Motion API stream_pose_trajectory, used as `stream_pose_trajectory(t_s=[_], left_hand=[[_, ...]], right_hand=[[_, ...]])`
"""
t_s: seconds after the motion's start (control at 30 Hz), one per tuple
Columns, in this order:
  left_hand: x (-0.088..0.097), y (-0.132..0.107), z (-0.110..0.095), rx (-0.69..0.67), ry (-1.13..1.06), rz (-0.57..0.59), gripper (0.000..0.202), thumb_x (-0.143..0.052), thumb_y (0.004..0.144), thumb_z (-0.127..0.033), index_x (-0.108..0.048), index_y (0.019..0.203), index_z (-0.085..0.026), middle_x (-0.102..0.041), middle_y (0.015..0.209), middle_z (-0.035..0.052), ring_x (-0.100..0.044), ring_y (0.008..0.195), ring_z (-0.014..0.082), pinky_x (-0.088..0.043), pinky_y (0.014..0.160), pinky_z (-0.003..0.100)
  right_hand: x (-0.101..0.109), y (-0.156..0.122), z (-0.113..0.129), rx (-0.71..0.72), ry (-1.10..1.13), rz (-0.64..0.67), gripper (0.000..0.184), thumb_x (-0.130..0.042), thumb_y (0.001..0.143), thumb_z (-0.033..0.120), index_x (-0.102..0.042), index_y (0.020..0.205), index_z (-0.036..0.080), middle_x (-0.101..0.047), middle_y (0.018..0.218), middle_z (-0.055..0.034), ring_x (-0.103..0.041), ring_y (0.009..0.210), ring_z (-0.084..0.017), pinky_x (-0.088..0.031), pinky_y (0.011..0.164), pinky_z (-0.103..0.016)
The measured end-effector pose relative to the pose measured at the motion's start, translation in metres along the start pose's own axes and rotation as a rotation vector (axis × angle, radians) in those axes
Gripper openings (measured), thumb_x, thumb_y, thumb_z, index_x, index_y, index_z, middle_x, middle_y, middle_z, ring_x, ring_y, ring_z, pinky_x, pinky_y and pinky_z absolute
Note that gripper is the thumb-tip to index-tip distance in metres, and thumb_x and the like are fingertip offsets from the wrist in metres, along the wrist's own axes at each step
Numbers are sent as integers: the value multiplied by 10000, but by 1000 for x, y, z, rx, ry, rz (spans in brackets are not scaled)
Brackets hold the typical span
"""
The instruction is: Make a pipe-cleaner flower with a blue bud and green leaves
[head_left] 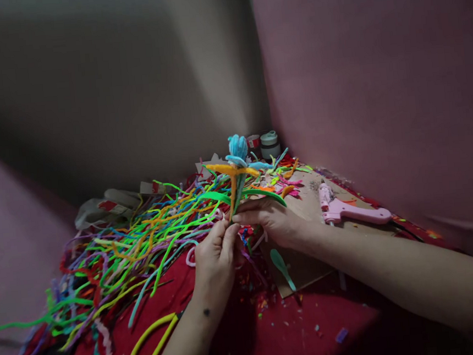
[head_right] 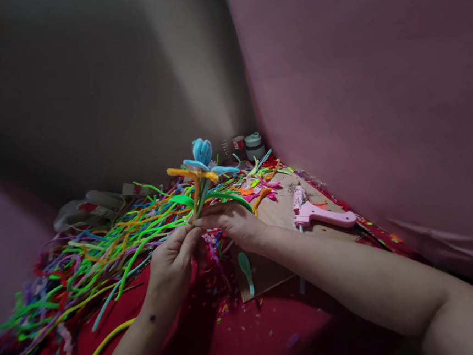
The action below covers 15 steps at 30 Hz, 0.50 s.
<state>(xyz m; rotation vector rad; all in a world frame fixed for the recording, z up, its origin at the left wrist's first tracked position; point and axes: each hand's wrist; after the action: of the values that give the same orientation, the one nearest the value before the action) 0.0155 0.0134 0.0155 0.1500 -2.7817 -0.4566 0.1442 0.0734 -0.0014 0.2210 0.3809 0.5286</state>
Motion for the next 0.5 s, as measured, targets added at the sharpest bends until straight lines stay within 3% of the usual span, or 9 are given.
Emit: stream_pose_trajectory(t_s=[0.17, 0.33, 0.5], left_hand=[[-2, 1, -2, 165, -233, 87, 260, -575, 812, -321, -554, 605, -165, -507, 481, -30, -428, 377, 74, -300, 400, 187], [-4, 2, 4, 352, -616, 161, 227, -590, 812, -341, -559, 705, -144, -440, 461, -65, -303, 331, 19, -242, 373, 148], [0, 2, 6, 425, -850, 301, 210, -651, 773, -308, -574, 708, -124, -377, 427, -99, -203, 299, -5, -294, 377, 158]], right_hand=[[-4, -2, 7, 17, -28, 45, 183, -653, 722, 345, -707, 774, 178, -653, 686, -6, -593, 758, -171, -456, 766, -327], [-8, -5, 10, -29, 67, 21, 173, -651, 727, 337, -686, 739, 167, -627, 678, -9, -566, 681, -143, -455, 686, -295], [-5, -4, 7, -46, 46, 24, 223, -677, 702, 358, -686, 817, 167, -641, 709, -10, -561, 691, -143, -448, 657, -284]])
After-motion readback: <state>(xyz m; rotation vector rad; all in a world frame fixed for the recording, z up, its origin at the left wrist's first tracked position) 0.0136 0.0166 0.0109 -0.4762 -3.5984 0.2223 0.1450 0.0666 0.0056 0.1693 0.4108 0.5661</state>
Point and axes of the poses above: each hand's wrist, its own y-axis towards the middle knuckle, its own x-axis out of the back of the hand, z = x × y
